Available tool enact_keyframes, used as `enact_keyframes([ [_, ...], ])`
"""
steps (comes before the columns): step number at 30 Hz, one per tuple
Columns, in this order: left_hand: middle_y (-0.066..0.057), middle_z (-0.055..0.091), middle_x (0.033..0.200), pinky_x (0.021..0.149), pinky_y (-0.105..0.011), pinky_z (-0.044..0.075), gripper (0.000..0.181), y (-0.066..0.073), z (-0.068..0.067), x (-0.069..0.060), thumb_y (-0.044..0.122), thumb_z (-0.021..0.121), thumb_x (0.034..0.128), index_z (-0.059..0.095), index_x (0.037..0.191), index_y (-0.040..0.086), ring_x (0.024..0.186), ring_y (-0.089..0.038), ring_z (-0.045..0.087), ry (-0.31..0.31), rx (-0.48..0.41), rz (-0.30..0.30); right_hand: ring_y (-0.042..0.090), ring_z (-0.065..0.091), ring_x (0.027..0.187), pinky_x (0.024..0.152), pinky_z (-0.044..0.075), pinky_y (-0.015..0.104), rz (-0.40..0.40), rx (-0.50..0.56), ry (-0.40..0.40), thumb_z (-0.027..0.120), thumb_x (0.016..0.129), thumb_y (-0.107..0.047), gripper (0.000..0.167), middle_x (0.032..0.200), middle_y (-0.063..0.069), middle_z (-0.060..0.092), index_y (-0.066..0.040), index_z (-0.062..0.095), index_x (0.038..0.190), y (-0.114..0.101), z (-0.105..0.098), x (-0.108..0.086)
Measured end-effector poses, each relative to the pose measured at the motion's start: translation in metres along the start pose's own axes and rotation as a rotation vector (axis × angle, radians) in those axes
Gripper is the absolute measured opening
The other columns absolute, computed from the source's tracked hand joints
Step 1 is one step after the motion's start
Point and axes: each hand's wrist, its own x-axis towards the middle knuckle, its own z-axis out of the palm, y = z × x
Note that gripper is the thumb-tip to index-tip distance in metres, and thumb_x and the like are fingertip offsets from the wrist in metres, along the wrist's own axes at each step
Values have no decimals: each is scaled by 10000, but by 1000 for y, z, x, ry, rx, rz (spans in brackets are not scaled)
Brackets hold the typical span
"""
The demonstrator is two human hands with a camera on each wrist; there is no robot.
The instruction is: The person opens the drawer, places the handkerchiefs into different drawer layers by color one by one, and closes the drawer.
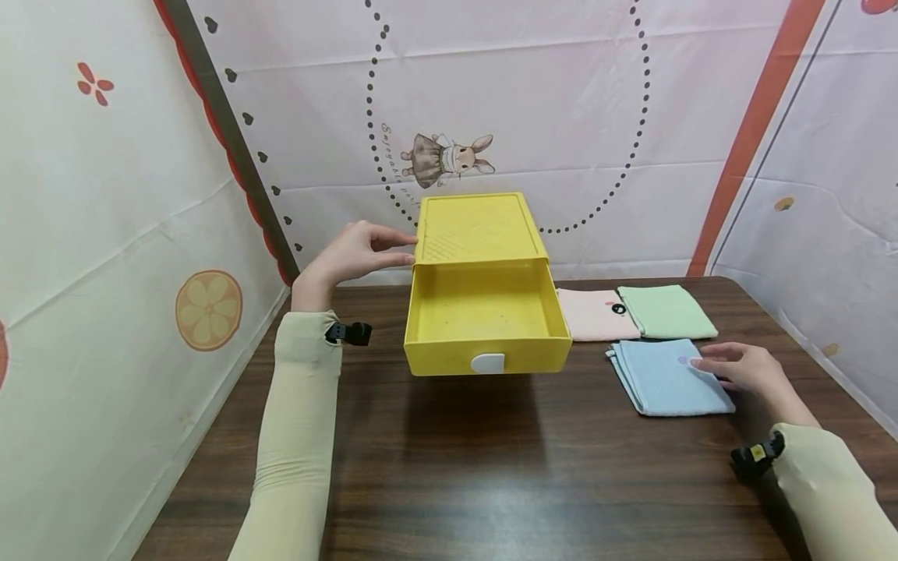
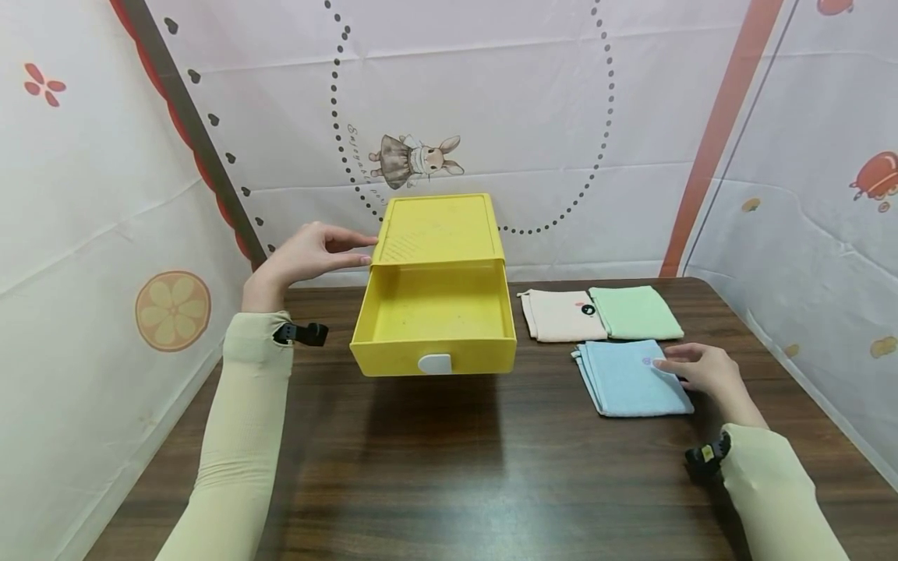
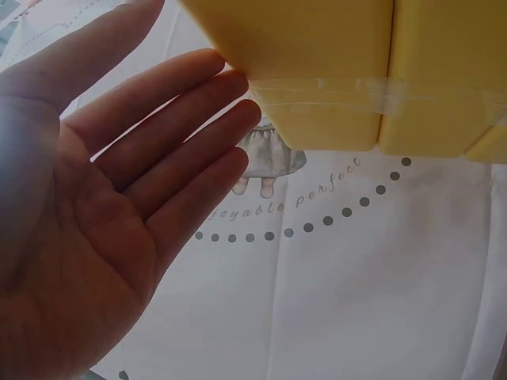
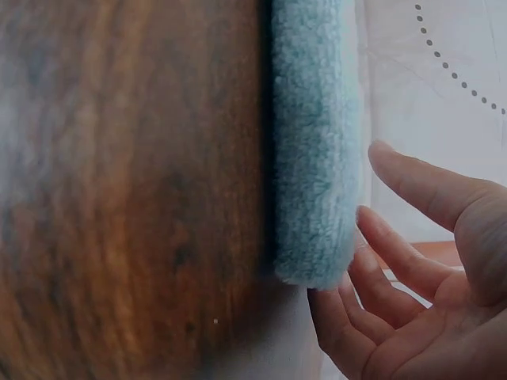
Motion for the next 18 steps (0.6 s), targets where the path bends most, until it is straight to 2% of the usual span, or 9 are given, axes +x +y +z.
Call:
enact_keyframes([
  [10, 15, 670, 1182, 846, -389, 522, 505, 0, 0, 1, 542, 703, 785, 668, 1206, 265, 1018, -136, 631, -4, 4, -9, 169, 605, 920, 767, 569, 345, 35, -5, -68, 669, 840, -490, 824, 1309, 393, 427, 132, 422, 1321, 6, -3, 6],
  [18, 1, 667, 1191, 879, -407, 520, 492, 0, 0, 1, 505, 716, 792, 668, 1207, 246, 1052, -168, 628, -13, -28, -14, 392, 536, 1094, 827, 546, 398, 65, -21, -98, 696, 808, -504, 892, 1345, 403, 368, 124, 380, 1356, 7, -3, 9],
])
